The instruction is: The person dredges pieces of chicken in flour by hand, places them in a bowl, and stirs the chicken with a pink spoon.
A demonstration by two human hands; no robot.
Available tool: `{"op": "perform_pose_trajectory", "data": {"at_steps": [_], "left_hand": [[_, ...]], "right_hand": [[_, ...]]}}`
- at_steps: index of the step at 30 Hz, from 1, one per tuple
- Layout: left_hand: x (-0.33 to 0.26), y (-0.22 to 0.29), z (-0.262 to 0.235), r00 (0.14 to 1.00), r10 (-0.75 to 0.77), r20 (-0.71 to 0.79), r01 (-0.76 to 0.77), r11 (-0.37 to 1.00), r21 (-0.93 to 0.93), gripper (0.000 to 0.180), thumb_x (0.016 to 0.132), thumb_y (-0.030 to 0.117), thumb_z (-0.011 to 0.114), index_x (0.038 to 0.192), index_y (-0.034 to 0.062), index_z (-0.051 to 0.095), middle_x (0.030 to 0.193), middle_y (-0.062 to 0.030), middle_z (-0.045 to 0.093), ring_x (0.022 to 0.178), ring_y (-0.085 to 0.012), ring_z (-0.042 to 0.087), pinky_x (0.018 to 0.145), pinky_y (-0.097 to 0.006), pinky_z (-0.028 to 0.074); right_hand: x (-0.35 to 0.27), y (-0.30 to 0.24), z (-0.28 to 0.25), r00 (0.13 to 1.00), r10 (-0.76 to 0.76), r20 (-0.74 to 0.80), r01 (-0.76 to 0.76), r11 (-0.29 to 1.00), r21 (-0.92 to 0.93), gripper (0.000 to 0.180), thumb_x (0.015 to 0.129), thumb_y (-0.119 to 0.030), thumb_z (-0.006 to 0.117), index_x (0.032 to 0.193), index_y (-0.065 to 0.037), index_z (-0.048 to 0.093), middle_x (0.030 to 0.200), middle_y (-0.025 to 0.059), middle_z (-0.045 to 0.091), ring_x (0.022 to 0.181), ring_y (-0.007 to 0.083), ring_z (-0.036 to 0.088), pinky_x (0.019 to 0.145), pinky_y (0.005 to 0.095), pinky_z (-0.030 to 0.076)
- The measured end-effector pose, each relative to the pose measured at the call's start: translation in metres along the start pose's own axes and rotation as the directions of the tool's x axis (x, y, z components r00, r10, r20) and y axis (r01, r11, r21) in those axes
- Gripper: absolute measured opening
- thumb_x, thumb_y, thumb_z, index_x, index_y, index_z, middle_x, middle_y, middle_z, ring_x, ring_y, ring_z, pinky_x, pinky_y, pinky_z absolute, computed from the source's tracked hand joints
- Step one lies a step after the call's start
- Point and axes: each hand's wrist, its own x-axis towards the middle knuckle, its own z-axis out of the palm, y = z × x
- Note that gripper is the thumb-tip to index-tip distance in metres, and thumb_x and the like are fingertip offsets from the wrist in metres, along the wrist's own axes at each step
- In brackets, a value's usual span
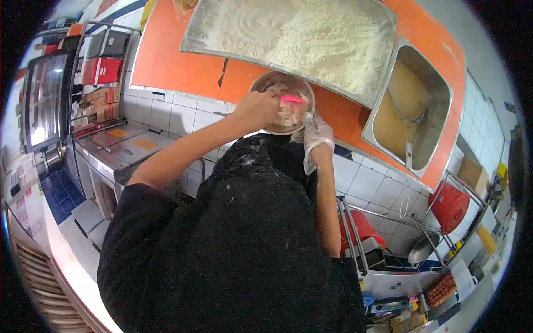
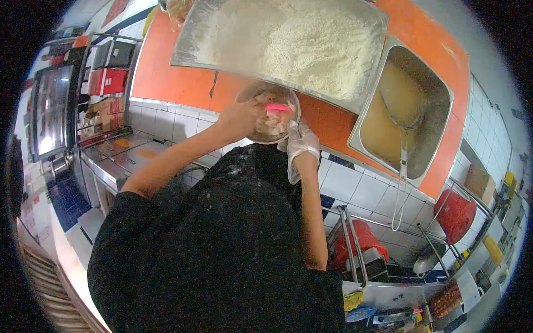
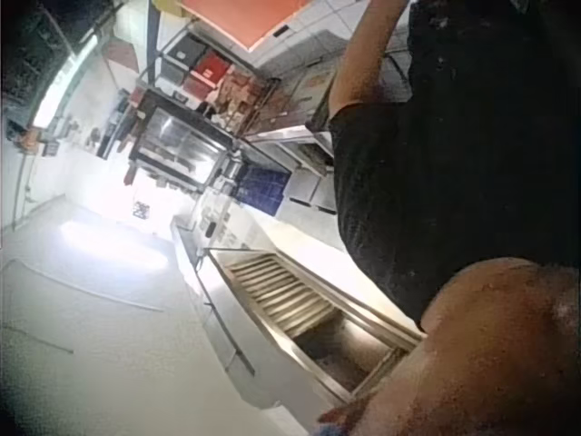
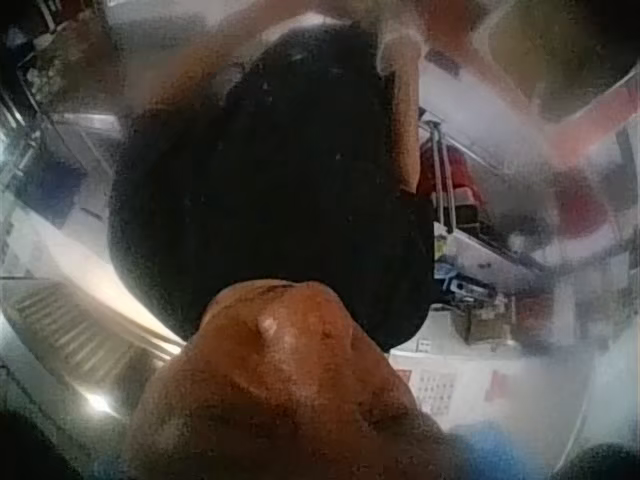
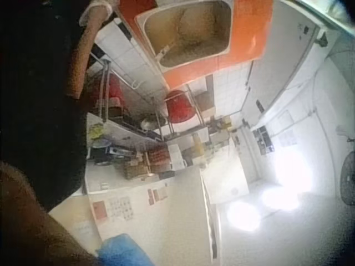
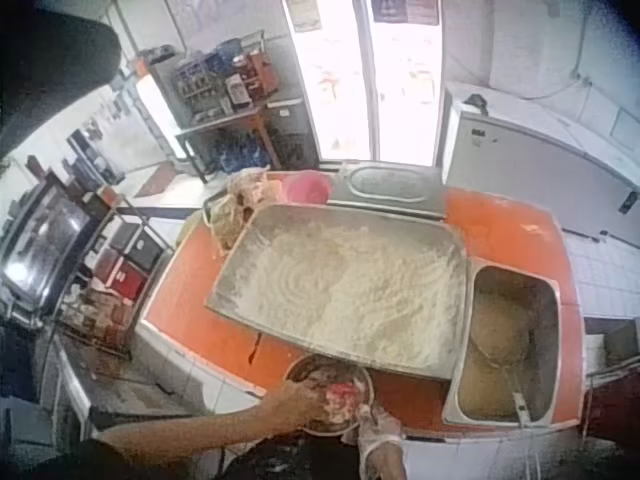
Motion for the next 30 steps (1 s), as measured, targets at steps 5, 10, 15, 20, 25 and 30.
{"op": "perform_pose_trajectory", "data": {"at_steps": [5, 10, 15, 20, 25, 30], "left_hand": [[-0.029, 0.031, -0.046, 0.944, -0.043, 0.326, 0.059, 0.998, -0.039, 0.017, 0.078, 0.004, 0.057, 0.093, -0.0027, 0.062, 0.096, -0.0176, 0.062, 0.079, -0.0352, 0.066, 0.065, -0.045, 0.054], [-0.017, 0.001, 0.013, 0.979, -0.045, 0.200, 0.017, 0.990, 0.139, 0.015, 0.078, 0.008, 0.059, 0.089, -0.0021, 0.062, 0.093, -0.0138, 0.062, 0.067, -0.0297, 0.068, 0.053, -0.041, 0.055], [-0.008, 0.002, -0.015, 0.984, -0.156, -0.090, 0.165, 0.981, 0.101, 0.019, 0.080, 0.010, 0.057, 0.096, 0.0005, 0.060, 0.090, -0.0126, 0.061, 0.067, -0.0301, 0.068, 0.055, -0.040, 0.056], [0.000, 0.001, 0.003, 0.992, -0.113, 0.065, 0.113, 0.994, 0.005, 0.016, 0.078, 0.009, 0.059, 0.092, 0.0010, 0.062, 0.093, -0.0144, 0.062, 0.068, -0.0331, 0.067, 0.059, -0.043, 0.056], [-0.025, 0.008, -0.032, 0.978, 0.048, 0.203, -0.041, 0.998, -0.038, 0.025, 0.078, 0.005, 0.057, 0.103, 0.0025, 0.060, 0.091, -0.0122, 0.064, 0.076, -0.0343, 0.066, 0.064, -0.043, 0.054], [-0.029, 0.041, -0.073, 0.950, -0.105, 0.294, 0.088, 0.994, 0.070, 0.020, 0.080, 0.006, 0.055, 0.099, 0.0017, 0.062, 0.095, -0.0122, 0.062, 0.079, -0.0333, 0.067, 0.063, -0.045, 0.055]], "right_hand": [[0.007, 0.017, -0.006, 0.999, 0.004, 0.041, -0.005, 0.999, 0.034, 0.029, 0.097, -0.024, 0.052, 0.107, 0.002, 0.063, 0.075, 0.0093, 0.065, 0.056, 0.0142, 0.061, 0.053, 0.0288, 0.051], [0.007, 0.016, -0.003, 0.997, -0.061, 0.039, 0.062, 0.998, -0.016, 0.028, 0.097, -0.023, 0.053, 0.106, 0.002, 0.063, 0.074, 0.0092, 0.065, 0.055, 0.0138, 0.062, 0.052, 0.0292, 0.052], [0.011, 0.019, -0.003, 0.999, -0.041, -0.013, 0.038, 0.980, -0.193, 0.027, 0.098, -0.024, 0.053, 0.105, 0.000, 0.064, 0.071, 0.0059, 0.064, 0.053, 0.0132, 0.062, 0.051, 0.0280, 0.052], [0.024, 0.043, -0.008, 0.969, -0.245, -0.013, 0.227, 0.913, -0.338, 0.029, 0.098, -0.026, 0.052, 0.104, 0.000, 0.064, 0.072, 0.0070, 0.066, 0.054, 0.0140, 0.062, 0.052, 0.0269, 0.052], [0.006, 0.020, -0.005, 0.998, -0.063, 0.020, 0.063, 0.998, 0.015, 0.030, 0.097, -0.025, 0.053, 0.105, 0.002, 0.063, 0.073, 0.0068, 0.065, 0.054, 0.0136, 0.062, 0.051, 0.0266, 0.052], [0.017, 0.032, -0.009, 1.000, -0.020, 0.005, 0.020, 1.000, 0.002, 0.031, 0.097, -0.024, 0.054, 0.110, 0.002, 0.062, 0.074, 0.0070, 0.065, 0.054, 0.0136, 0.062, 0.051, 0.0269, 0.052]]}}
